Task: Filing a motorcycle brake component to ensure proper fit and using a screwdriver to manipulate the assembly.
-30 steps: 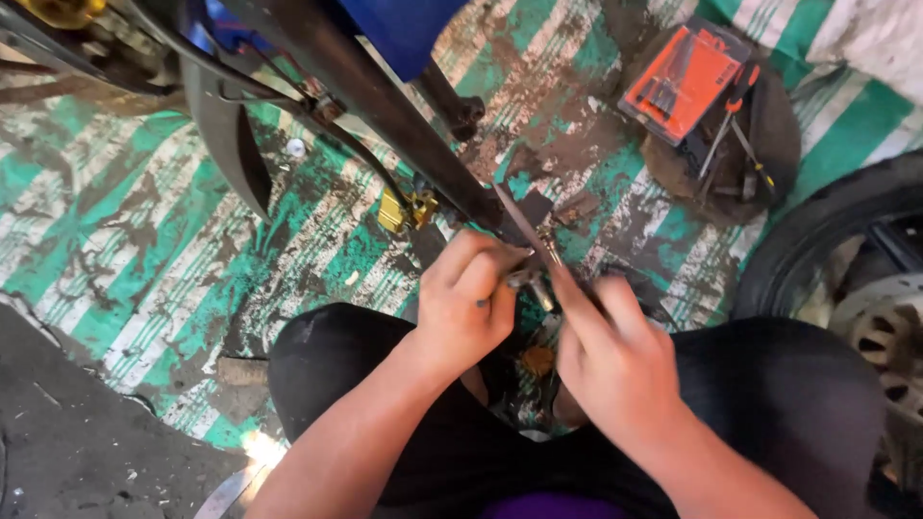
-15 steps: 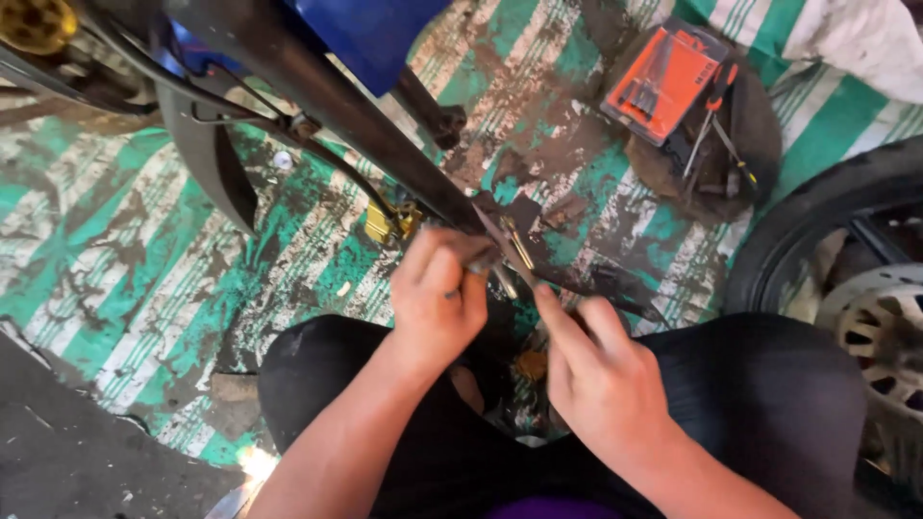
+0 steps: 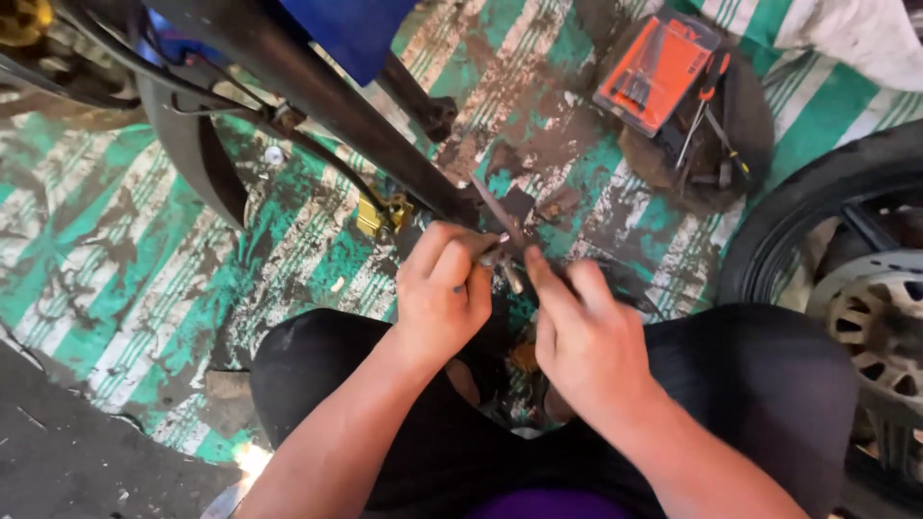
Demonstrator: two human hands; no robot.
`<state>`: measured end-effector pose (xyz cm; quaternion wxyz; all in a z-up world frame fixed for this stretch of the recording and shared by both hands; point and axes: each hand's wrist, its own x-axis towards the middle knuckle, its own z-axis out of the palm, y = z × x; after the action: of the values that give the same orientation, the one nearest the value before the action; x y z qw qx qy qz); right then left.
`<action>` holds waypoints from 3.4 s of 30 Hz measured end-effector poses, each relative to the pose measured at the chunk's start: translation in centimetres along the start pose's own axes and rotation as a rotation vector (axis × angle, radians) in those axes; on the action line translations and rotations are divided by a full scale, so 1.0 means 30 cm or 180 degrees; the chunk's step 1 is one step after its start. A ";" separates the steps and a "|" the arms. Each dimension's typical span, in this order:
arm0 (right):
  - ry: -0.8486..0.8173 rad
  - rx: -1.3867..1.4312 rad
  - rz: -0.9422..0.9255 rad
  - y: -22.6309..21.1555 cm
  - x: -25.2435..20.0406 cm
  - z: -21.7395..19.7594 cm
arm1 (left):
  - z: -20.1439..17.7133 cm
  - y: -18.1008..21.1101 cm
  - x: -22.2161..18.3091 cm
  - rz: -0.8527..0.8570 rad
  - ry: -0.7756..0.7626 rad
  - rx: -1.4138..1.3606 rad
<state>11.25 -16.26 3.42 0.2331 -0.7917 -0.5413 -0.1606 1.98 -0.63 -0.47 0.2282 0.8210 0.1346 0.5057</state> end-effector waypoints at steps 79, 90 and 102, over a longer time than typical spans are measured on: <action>-0.1377 0.3187 0.1250 0.419 0.198 -0.040 | -0.044 0.021 0.122 -0.1425 -0.1411 -0.0796; -0.1389 0.3347 0.1323 0.414 0.197 -0.048 | -0.045 0.027 0.124 -0.1329 -0.1373 -0.0756; -0.1302 0.3345 0.1026 0.439 0.188 -0.047 | -0.060 0.016 0.098 -0.0835 -0.1341 -0.0654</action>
<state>25.56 -16.62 4.88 0.5066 -0.6573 -0.4550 0.3229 1.70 0.70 2.73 0.3969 0.8562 0.1374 0.3008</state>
